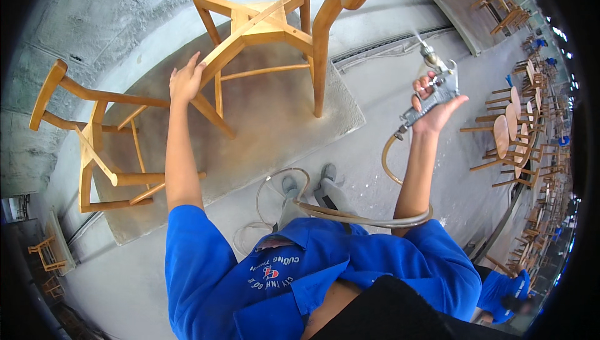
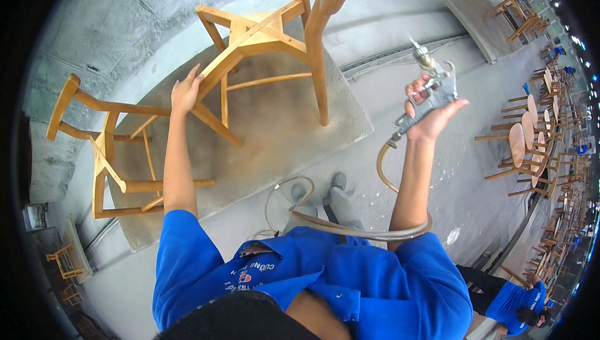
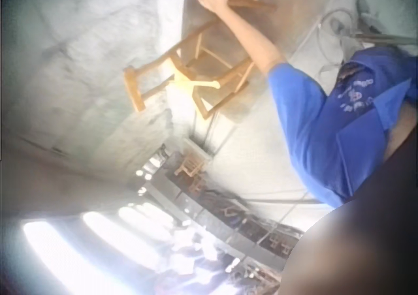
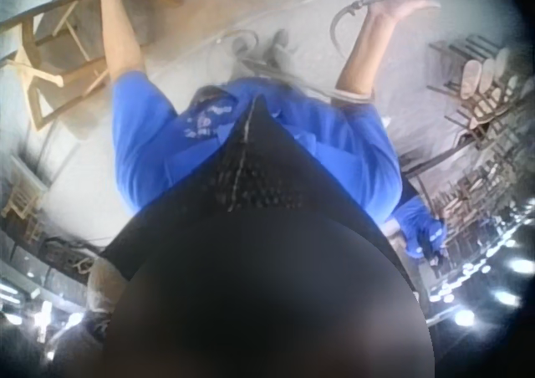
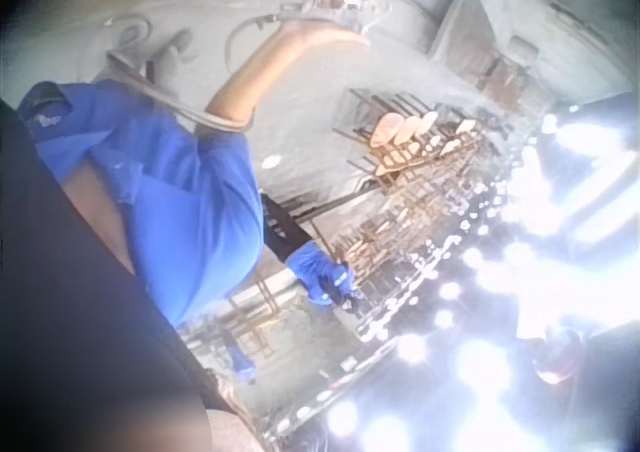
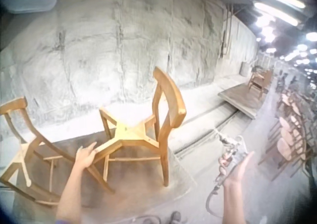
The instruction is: The person uses a spray gun to apply finish to wooden chair frames in a workshop. They rotate and reposition each chair to coat all sides, then move to the next chair and repeat the process.
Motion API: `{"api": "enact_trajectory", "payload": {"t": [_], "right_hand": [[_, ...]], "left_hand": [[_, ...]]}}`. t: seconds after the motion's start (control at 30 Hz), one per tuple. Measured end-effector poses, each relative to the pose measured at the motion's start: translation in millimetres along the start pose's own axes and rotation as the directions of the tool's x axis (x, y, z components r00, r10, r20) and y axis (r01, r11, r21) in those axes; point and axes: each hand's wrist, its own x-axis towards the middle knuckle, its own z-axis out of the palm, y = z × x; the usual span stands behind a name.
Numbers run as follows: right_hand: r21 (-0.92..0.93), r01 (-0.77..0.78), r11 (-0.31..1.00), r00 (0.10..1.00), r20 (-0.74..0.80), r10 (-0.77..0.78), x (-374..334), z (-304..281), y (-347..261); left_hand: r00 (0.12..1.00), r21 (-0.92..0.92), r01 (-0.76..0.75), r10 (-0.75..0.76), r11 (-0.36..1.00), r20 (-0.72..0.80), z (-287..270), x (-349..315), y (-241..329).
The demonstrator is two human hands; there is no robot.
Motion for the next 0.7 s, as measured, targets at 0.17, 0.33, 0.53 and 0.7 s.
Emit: {"api": "enact_trajectory", "payload": {"t": [0.17, 0.33, 0.53, 0.7], "right_hand": [[-0.036, -0.163, 0.986, 0.984, -0.073, 0.161, 31, 0, 58], [-0.132, -0.338, 0.932, 0.916, -0.273, 0.294, 6, -46, 113], [-0.174, -0.466, 0.867, 0.794, -0.515, 0.324, -41, -109, 148], [-0.183, -0.501, 0.846, 0.734, -0.609, 0.302, -83, -150, 156]], "left_hand": [[1.0, -0.044, -0.003, 0.003, 0.999, -0.014, -3, 0, 1], [1.0, -0.09, 0.029, -0.029, 0.996, -0.001, -4, -2, 1], [0.997, -0.098, -0.054, 0.049, 0.994, -0.056, -2, -2, -3], [0.997, -0.017, -0.074, 0.074, 0.997, -0.033, -2, 1, -2]]}}
